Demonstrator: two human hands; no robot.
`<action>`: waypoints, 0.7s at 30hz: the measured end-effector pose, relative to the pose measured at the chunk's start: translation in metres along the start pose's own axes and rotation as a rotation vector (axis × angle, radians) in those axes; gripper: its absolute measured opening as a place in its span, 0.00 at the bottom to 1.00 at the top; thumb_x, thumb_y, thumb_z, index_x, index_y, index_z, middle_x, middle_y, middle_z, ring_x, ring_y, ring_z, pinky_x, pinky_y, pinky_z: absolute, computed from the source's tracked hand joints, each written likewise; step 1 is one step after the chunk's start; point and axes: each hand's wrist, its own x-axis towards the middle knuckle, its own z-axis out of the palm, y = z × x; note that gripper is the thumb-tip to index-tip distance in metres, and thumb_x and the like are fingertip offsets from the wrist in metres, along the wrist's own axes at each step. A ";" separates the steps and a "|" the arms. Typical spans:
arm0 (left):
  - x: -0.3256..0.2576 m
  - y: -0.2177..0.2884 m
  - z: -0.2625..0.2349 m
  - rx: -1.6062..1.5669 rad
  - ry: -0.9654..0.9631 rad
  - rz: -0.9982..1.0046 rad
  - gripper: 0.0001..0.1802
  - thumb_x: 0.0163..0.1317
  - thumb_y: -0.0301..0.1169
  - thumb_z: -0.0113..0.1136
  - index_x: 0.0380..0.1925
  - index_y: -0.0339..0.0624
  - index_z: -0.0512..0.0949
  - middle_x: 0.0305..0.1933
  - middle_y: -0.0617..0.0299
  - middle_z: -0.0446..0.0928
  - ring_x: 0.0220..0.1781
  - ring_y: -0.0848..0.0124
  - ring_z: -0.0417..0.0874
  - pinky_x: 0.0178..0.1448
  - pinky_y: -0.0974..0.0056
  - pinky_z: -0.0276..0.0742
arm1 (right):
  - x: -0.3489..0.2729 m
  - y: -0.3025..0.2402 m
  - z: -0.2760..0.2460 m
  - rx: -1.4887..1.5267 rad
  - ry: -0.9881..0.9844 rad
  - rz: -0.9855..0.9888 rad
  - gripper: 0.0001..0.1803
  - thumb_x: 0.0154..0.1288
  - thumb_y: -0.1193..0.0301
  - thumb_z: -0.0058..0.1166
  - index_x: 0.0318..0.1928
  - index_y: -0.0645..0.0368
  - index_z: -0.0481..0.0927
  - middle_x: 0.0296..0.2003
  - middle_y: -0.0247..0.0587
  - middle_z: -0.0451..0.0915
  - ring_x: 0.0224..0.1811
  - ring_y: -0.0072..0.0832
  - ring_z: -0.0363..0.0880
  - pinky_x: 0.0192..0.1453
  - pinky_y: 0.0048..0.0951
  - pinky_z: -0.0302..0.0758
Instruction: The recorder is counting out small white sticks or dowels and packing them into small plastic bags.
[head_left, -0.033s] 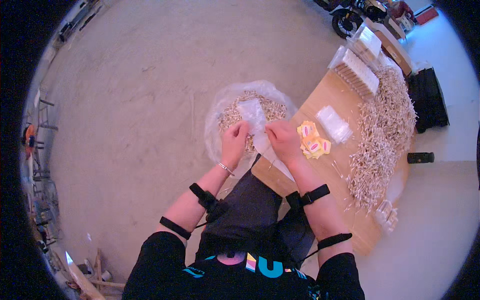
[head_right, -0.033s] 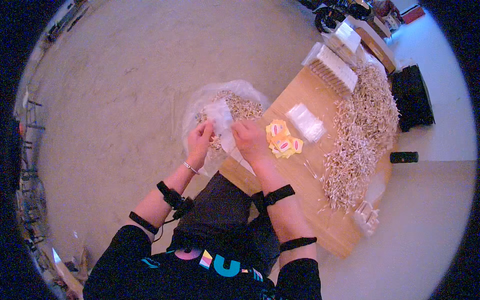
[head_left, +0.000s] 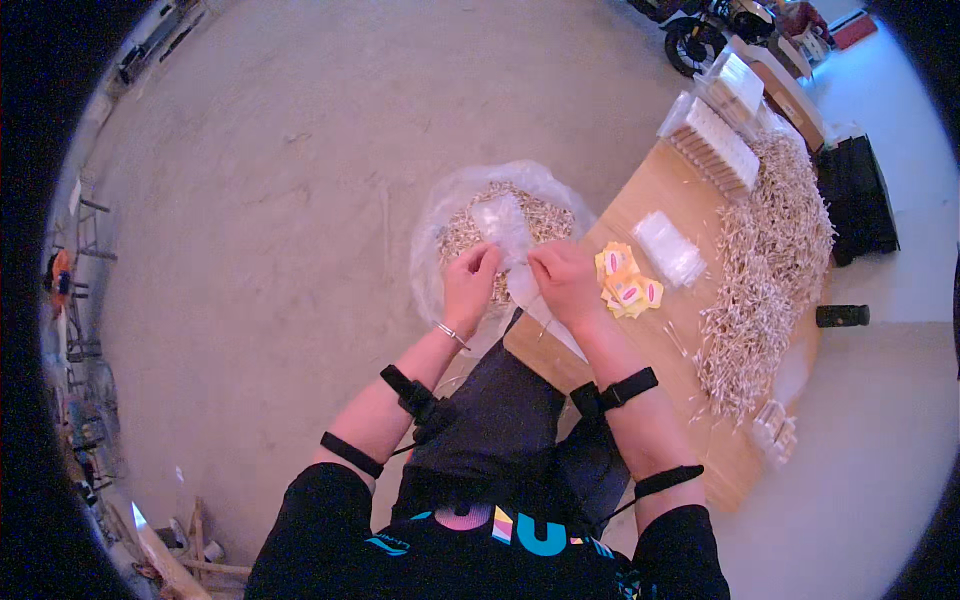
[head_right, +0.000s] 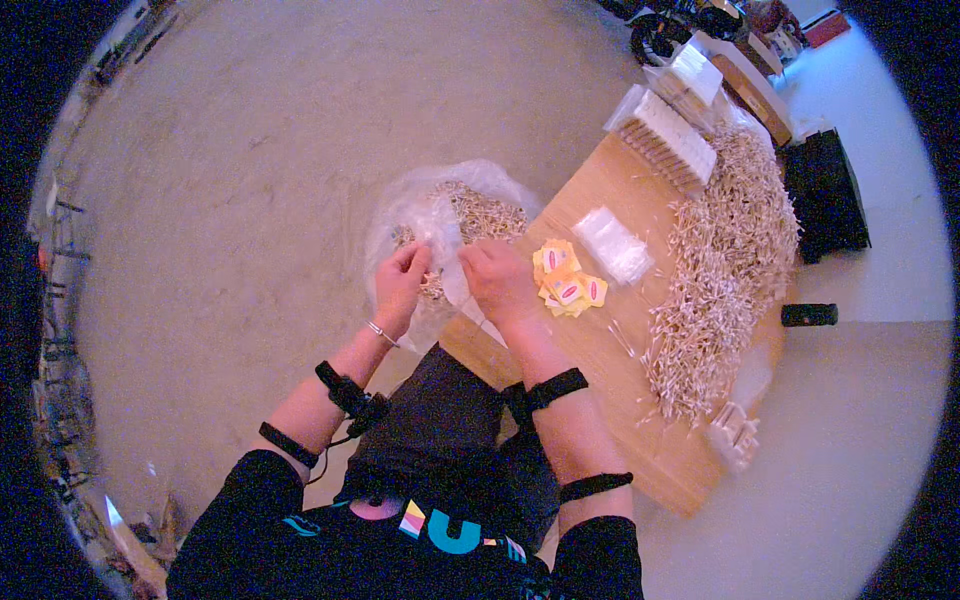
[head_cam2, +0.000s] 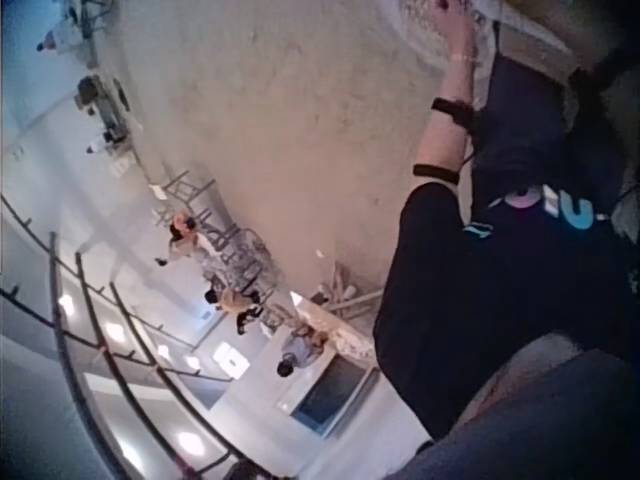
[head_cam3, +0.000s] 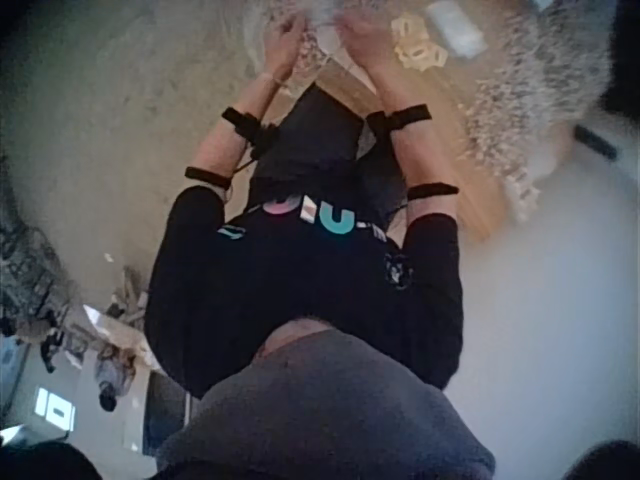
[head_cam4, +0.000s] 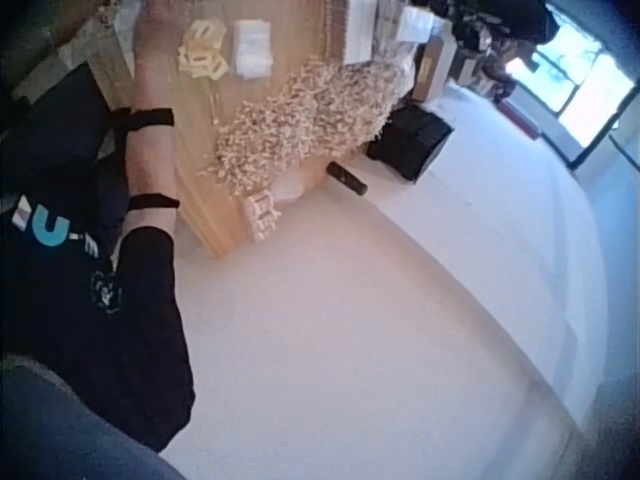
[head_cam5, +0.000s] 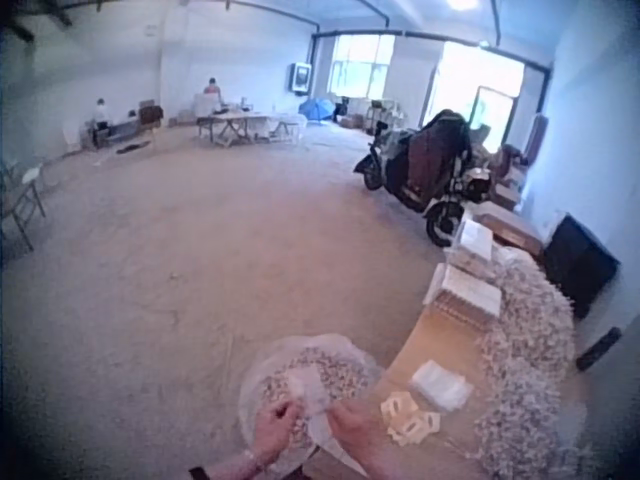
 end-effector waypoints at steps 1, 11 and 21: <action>0.001 0.001 0.000 0.059 0.016 0.004 0.13 0.61 0.30 0.56 0.44 0.37 0.78 0.27 0.71 0.74 0.27 0.82 0.71 0.31 0.74 0.69 | 0.001 0.000 0.003 0.020 -0.003 -0.031 0.01 0.54 0.72 0.54 0.29 0.54 0.77 0.28 0.39 0.76 0.33 0.39 0.77 0.33 0.37 0.74; -0.028 -0.033 0.007 -0.023 0.039 -0.233 0.10 0.60 0.29 0.57 0.39 0.36 0.77 0.29 0.69 0.76 0.27 0.82 0.72 0.29 0.75 0.68 | -0.016 0.018 0.007 0.117 -0.100 -0.001 0.03 0.51 0.76 0.55 0.30 0.59 0.77 0.31 0.42 0.78 0.38 0.40 0.76 0.40 0.35 0.73; -0.047 -0.030 0.024 -0.026 0.046 -0.248 0.10 0.60 0.33 0.56 0.32 0.35 0.77 0.27 0.66 0.75 0.29 0.78 0.73 0.33 0.72 0.70 | -0.023 0.010 0.013 0.088 -0.013 0.247 0.07 0.51 0.70 0.53 0.31 0.59 0.76 0.37 0.48 0.75 0.45 0.45 0.70 0.53 0.42 0.66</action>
